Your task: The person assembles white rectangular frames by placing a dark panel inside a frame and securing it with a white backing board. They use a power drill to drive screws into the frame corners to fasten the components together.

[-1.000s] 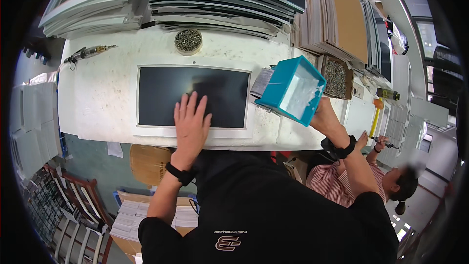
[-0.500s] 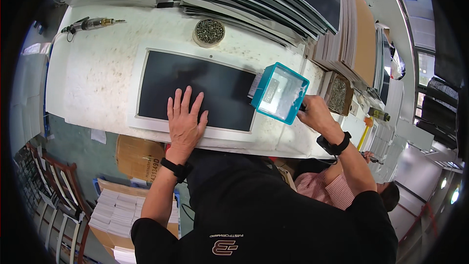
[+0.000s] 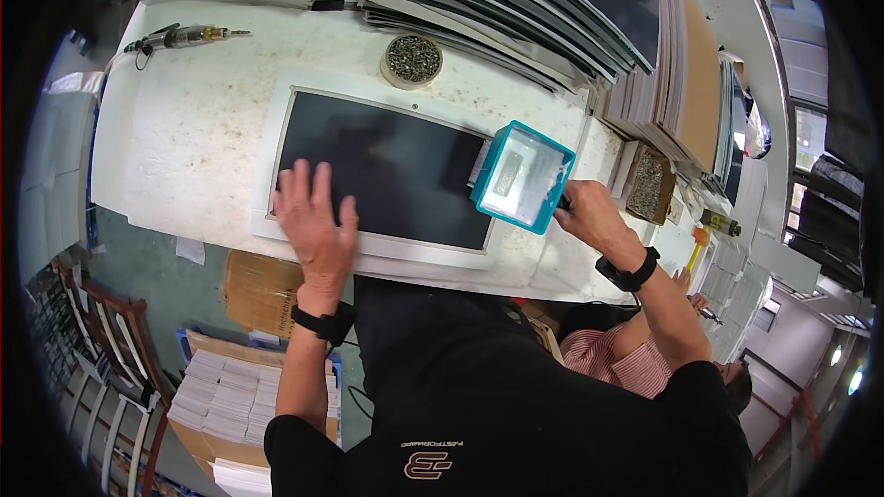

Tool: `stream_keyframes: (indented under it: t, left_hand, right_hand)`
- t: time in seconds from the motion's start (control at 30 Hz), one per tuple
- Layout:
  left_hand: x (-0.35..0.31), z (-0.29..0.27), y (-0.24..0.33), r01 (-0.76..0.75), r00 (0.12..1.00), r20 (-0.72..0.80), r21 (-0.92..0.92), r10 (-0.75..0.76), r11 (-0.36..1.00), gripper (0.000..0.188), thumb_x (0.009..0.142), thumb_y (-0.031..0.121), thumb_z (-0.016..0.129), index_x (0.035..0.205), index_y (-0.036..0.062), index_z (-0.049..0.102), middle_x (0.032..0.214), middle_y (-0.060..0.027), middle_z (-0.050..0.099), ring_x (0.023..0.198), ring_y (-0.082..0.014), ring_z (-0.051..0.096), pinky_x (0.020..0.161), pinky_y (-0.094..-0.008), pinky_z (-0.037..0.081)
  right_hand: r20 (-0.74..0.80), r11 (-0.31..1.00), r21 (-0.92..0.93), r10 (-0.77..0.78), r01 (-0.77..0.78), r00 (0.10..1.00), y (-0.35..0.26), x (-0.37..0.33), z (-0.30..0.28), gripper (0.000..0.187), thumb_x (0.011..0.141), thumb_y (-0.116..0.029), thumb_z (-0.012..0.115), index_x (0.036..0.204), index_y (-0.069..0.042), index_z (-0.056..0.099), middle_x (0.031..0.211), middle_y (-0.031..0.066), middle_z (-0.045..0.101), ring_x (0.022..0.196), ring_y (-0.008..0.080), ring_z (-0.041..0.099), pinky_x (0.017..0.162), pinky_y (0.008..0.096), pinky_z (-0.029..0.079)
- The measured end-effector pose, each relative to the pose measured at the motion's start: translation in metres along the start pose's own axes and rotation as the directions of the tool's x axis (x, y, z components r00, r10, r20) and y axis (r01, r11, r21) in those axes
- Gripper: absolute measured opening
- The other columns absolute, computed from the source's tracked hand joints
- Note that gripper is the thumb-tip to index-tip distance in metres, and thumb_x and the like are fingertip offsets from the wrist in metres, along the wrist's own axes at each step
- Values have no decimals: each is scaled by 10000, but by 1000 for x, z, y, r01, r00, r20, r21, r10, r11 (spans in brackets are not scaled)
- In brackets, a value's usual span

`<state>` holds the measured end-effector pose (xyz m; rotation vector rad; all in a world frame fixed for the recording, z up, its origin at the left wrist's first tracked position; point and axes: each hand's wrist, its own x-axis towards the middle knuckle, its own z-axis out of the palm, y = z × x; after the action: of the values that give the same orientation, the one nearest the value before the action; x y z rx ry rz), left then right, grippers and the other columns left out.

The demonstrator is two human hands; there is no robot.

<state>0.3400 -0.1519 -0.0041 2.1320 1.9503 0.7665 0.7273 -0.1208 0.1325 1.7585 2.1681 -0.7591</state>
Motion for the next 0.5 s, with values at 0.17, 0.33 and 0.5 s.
stream_keyframes:
  t: [0.17,0.33,0.5]
  left_hand:
    - [5,-5,-68,217,973,-117,171,-199,961,617,973,258,665,1498,18,448,1514,-188,458,1427,-401,404,1174,-569,307]
    - [3,-2,-74,201,974,-129,112,-186,973,590,962,253,672,1471,30,475,1457,-170,494,1385,-376,444,1160,-557,326]
    - [3,-5,-76,222,969,-131,80,-210,972,591,939,237,694,1459,42,490,1444,-160,496,1385,-367,439,1155,-547,330]
  right_hand:
    - [-25,998,22,-63,64,998,-12,13,4,214,832,-143,746,912,8,617,743,230,657,729,450,651,673,511,522]
    - [-43,992,0,-124,124,991,-42,39,4,233,854,-139,740,964,3,592,731,228,658,723,452,654,668,525,522]
    - [-61,986,-9,-169,169,984,-85,72,6,245,846,-125,742,973,3,576,721,234,651,720,454,653,662,531,518]
